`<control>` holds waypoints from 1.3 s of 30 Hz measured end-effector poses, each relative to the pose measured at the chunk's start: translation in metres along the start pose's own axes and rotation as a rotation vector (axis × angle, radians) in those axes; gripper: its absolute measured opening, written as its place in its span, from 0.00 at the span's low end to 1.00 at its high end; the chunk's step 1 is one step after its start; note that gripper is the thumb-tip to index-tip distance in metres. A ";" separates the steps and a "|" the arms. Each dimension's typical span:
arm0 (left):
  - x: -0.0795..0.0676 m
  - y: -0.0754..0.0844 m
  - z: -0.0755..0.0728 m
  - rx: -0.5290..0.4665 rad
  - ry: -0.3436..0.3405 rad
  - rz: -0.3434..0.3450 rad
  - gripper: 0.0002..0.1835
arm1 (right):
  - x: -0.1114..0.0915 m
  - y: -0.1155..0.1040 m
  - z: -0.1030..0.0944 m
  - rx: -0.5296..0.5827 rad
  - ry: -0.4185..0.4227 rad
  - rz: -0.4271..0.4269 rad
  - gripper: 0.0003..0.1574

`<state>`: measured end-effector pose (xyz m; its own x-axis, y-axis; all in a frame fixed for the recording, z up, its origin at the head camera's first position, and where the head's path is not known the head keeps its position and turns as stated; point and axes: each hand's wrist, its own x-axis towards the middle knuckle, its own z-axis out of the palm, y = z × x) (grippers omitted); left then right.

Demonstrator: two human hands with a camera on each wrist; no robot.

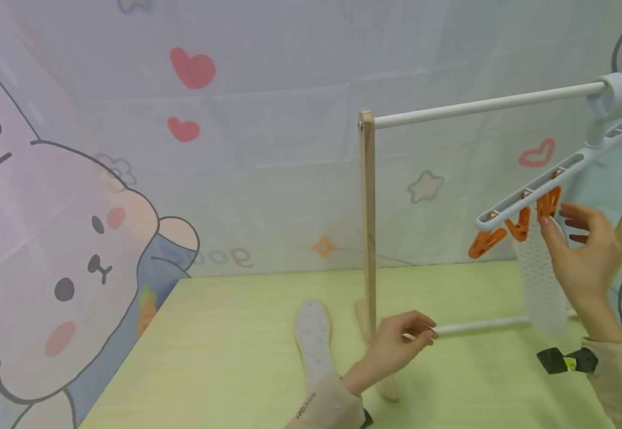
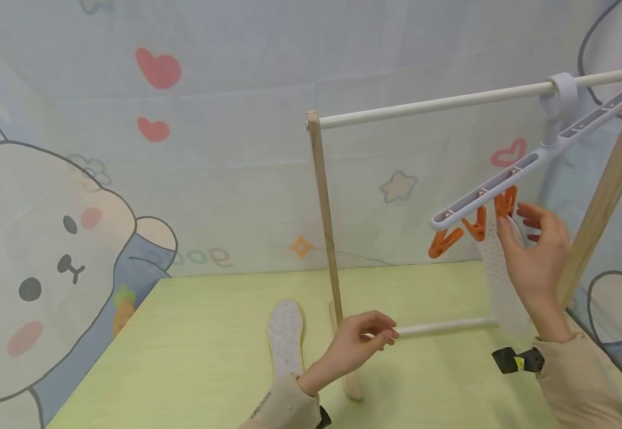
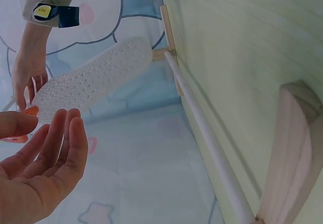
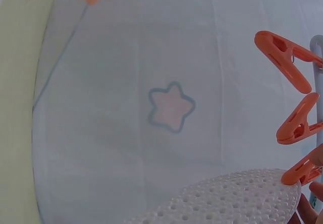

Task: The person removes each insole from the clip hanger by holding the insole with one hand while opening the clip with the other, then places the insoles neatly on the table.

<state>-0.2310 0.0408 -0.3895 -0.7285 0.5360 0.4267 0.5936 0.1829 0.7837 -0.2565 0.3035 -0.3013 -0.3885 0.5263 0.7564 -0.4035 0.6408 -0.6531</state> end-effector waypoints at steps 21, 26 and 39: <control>0.022 -0.008 0.028 0.075 -0.091 -0.057 0.08 | 0.011 -0.005 0.005 -0.047 -0.070 0.055 0.25; 0.029 -0.011 0.031 0.080 -0.099 -0.083 0.09 | 0.012 -0.007 0.004 -0.016 -0.079 0.060 0.24; 0.045 -0.013 0.041 0.023 -0.053 -0.150 0.10 | 0.012 -0.012 0.003 0.019 -0.110 0.051 0.25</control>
<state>-0.2572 0.0958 -0.3986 -0.7908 0.5436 0.2812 0.4879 0.2826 0.8259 -0.2585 0.3006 -0.2848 -0.4974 0.4928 0.7140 -0.3963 0.6030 -0.6923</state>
